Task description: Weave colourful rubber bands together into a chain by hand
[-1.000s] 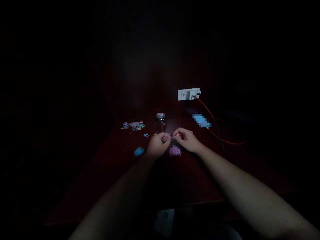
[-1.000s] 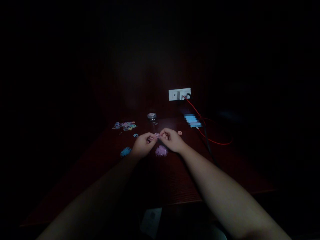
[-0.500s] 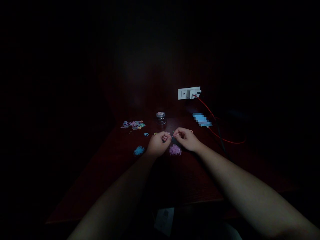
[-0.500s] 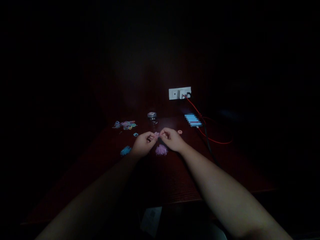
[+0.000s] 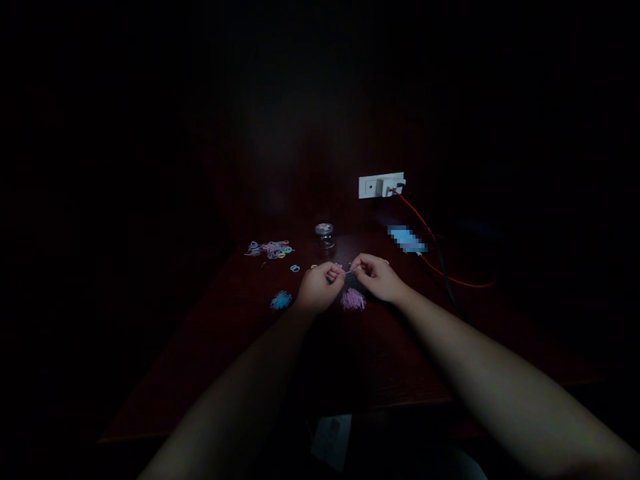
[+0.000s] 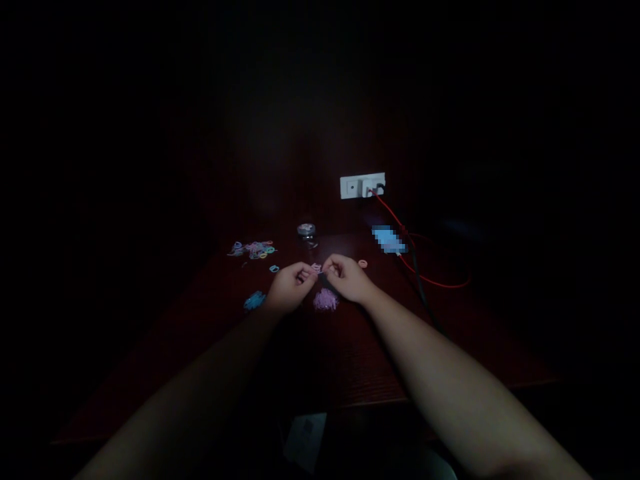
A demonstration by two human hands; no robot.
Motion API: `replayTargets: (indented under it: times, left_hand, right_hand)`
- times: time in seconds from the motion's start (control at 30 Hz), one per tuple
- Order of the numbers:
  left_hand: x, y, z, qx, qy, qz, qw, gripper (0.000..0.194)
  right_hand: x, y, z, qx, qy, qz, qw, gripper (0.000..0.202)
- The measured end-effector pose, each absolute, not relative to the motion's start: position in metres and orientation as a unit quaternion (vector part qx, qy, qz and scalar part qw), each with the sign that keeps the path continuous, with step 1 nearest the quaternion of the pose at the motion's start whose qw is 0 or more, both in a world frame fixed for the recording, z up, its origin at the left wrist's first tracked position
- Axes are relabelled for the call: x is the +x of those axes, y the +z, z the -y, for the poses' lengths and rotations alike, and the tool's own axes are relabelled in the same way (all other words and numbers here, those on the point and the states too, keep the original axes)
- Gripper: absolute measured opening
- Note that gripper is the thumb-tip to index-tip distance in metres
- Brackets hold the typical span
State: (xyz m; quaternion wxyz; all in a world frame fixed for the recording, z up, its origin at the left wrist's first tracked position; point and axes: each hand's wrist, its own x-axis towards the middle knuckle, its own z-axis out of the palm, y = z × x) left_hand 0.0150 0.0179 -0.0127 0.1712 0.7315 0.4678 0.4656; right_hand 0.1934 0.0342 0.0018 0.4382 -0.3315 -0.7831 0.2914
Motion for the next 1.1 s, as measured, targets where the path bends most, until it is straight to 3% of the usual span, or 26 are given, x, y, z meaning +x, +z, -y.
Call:
replayTargets:
  times: [1.1]
  left_hand:
    - [0.0151,-0.0118,-0.0175,0.729,0.465,-0.467,0.183,0.012]
  right_hand:
    - [0.1912,-0.0034,-0.0368,-0.307,0.342,0.777,0.431,0.009]
